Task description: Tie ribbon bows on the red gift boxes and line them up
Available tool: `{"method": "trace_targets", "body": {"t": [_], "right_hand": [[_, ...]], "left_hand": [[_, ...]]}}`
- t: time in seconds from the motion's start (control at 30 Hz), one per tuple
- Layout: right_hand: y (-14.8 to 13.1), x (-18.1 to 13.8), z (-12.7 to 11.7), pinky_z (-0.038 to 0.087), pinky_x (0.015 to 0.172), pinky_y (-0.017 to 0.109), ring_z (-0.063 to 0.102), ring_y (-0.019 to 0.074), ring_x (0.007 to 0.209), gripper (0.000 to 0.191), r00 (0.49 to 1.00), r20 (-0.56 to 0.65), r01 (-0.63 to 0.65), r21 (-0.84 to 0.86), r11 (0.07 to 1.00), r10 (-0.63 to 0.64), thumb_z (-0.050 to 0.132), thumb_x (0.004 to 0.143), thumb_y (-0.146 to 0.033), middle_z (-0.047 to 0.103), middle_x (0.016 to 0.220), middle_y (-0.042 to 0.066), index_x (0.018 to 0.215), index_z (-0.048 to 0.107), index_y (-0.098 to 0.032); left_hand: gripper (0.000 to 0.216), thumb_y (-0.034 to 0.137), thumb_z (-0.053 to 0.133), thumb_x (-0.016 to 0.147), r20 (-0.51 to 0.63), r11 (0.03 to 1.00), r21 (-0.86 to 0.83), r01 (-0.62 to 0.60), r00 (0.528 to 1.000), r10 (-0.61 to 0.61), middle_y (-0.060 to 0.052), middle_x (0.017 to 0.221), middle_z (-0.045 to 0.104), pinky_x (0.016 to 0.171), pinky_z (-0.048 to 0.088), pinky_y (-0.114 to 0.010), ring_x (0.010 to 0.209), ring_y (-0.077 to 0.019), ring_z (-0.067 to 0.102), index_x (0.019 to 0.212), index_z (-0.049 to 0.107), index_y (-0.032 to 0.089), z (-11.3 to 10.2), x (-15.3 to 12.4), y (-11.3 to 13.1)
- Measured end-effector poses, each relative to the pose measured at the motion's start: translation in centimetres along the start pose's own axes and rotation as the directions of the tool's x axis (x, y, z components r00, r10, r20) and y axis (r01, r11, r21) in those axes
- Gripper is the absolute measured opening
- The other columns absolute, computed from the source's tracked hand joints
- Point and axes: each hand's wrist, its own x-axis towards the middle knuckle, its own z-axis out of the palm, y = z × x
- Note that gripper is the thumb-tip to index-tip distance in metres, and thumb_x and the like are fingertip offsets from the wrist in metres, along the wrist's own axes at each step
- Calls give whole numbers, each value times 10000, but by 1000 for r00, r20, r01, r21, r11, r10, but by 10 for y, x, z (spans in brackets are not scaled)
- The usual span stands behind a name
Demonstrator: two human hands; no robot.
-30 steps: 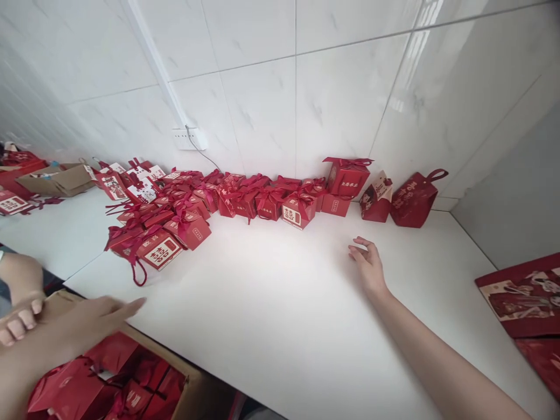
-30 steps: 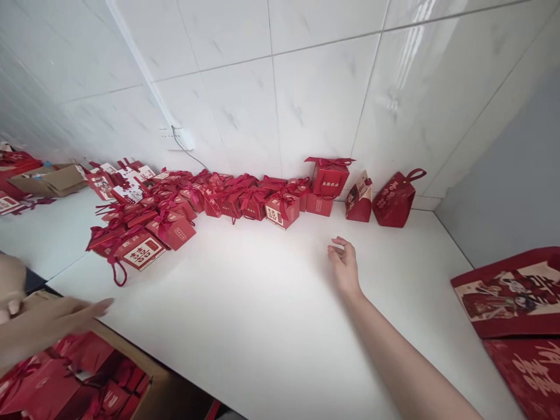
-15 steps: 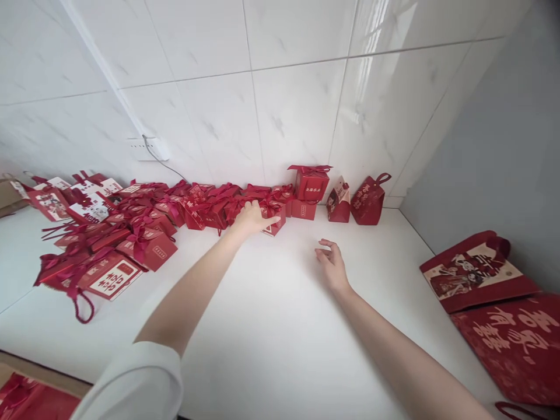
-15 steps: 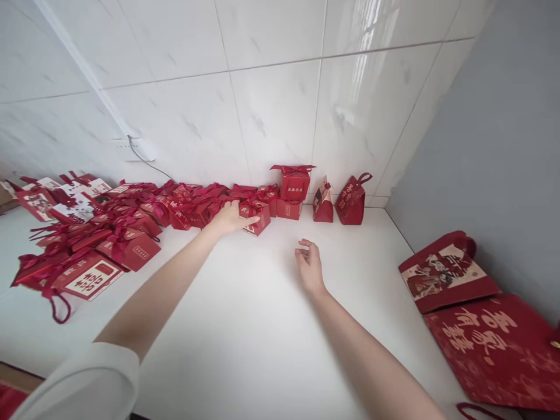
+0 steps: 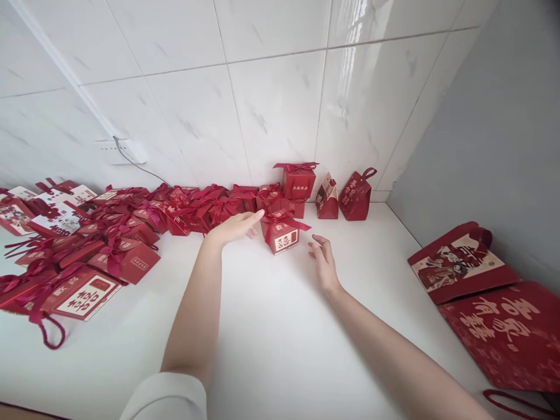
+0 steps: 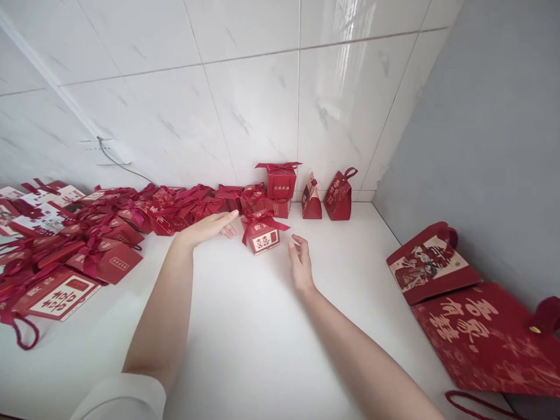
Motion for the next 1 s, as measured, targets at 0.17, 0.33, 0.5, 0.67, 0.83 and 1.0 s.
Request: {"method": "trace_targets", "body": {"t": [0.17, 0.33, 0.5, 0.67, 0.83, 1.0], "right_hand": [[1, 1, 0, 367, 1057, 430, 388, 238, 1318, 420, 998, 7, 61, 34, 998, -61, 434, 912, -545, 414, 1422, 18, 1269, 457, -326], [1, 1, 0, 407, 1028, 441, 437, 246, 1280, 427, 1000, 8, 29, 75, 997, -30, 463, 893, -556, 410, 1431, 24, 1254, 463, -328], [-3, -1, 0, 412, 1022, 446, 419, 242, 1299, 396, 999, 17, 46, 92, 995, -47, 446, 911, -535, 397, 1439, 24, 1248, 458, -328], [-3, -1, 0, 436, 992, 425, 440, 235, 1269, 384, 998, 37, 44, 84, 996, -47, 473, 905, -515, 398, 1435, 26, 1238, 462, -324], [2, 2, 0, 459, 941, 401, 514, 221, 1146, 388, 999, 31, 40, 47, 998, -41, 540, 869, -487, 446, 1392, 30, 1207, 472, -308], [5, 4, -2, 475, 882, 393, 578, 216, 1016, 382, 999, 35, 20, -5, 1000, -20, 546, 854, -484, 499, 1326, 49, 1169, 477, -278]], "left_hand": [[727, 681, 546, 744, -193, 995, 35, -94, 976, 99, -123, 1376, 513, 999, 414, -362, 1234, -289, 513, 1299, 524, 212, 27, 9, -4], [806, 562, 658, 719, -213, 989, 6, -146, 966, 144, -139, 1404, 471, 979, 447, -375, 1221, -284, 522, 1391, 394, 205, 57, 29, -15], [424, 418, 618, 796, -304, 959, 64, -275, 910, 281, -79, 1208, 611, 933, 483, -335, 1097, -210, 594, 1159, 553, 211, 63, 31, -20], [270, 414, 547, 853, -449, 904, 345, -253, 801, 395, -61, 1098, 611, 808, 505, -317, 944, -199, 635, 1034, 605, 221, 72, 22, -9], [288, 380, 438, 912, -527, 840, 520, -156, 716, 459, -81, 1083, 606, 818, 459, -336, 971, -229, 607, 1038, 642, 221, 81, 16, 2], [239, 388, 505, 845, -492, 972, 174, -160, 841, 226, -59, 895, 655, 795, 443, -322, 832, -205, 605, 839, 645, 195, 69, 25, -3]]}}
